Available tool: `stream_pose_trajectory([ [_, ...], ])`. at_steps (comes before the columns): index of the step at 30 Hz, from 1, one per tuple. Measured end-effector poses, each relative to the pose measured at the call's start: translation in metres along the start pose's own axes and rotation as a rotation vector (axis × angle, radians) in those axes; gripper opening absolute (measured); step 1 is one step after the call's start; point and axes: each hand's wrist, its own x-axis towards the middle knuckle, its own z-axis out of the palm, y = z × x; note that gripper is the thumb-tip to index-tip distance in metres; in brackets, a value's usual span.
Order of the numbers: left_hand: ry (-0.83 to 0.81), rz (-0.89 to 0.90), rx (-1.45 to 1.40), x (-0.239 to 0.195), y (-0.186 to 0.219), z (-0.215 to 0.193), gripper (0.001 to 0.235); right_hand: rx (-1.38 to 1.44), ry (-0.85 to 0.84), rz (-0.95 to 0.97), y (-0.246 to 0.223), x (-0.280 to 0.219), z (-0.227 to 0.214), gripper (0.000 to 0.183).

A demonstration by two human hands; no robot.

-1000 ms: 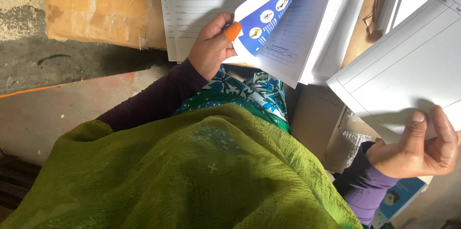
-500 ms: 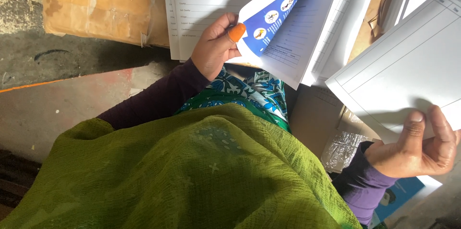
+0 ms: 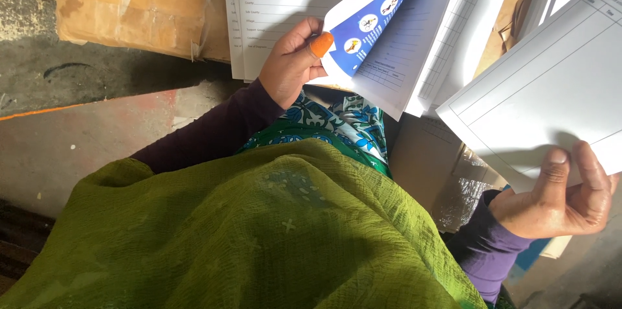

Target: The person sits and sorts through a stack of papers and booklets on a wooden table. They separate the pages, flip through them, and place them into piles or a cardboard box. Another person's hands are visible assisting with the sorting.

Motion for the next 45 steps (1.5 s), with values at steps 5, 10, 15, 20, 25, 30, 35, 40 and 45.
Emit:
stream_pose_trajectory([
  [5,0.001,-0.002,0.002,0.0,0.001,0.0,0.019,-0.027,0.032,0.017,-0.005,0.0,0.005,0.018],
  [10,0.002,0.001,0.003,0.0,0.001,0.0,0.018,-0.01,0.022,0.027,-0.004,-0.001,0.005,0.018],
  [15,0.011,-0.004,0.01,-0.001,0.001,0.001,0.02,-0.123,0.05,0.045,-0.006,0.0,0.004,0.017],
  [20,0.007,0.011,-0.002,-0.001,0.001,0.001,0.018,-0.051,0.06,0.044,-0.002,-0.001,0.004,0.019],
  [25,0.009,-0.006,0.012,-0.003,0.003,0.002,0.02,0.023,0.022,0.019,-0.002,-0.001,0.003,0.02],
  [30,0.015,0.006,-0.009,-0.002,0.001,0.0,0.017,-0.058,-0.006,0.008,-0.005,-0.001,0.005,0.02],
  [35,0.011,0.003,-0.002,-0.002,0.001,0.0,0.018,-0.066,0.031,0.067,-0.003,-0.002,0.005,0.019],
  [40,0.026,-0.014,0.008,-0.002,0.002,0.0,0.021,-0.168,0.07,0.124,-0.006,-0.003,0.01,0.02],
  [45,0.013,-0.011,-0.01,-0.002,0.001,-0.001,0.019,-0.013,0.027,0.047,0.0,-0.004,0.01,0.02],
])
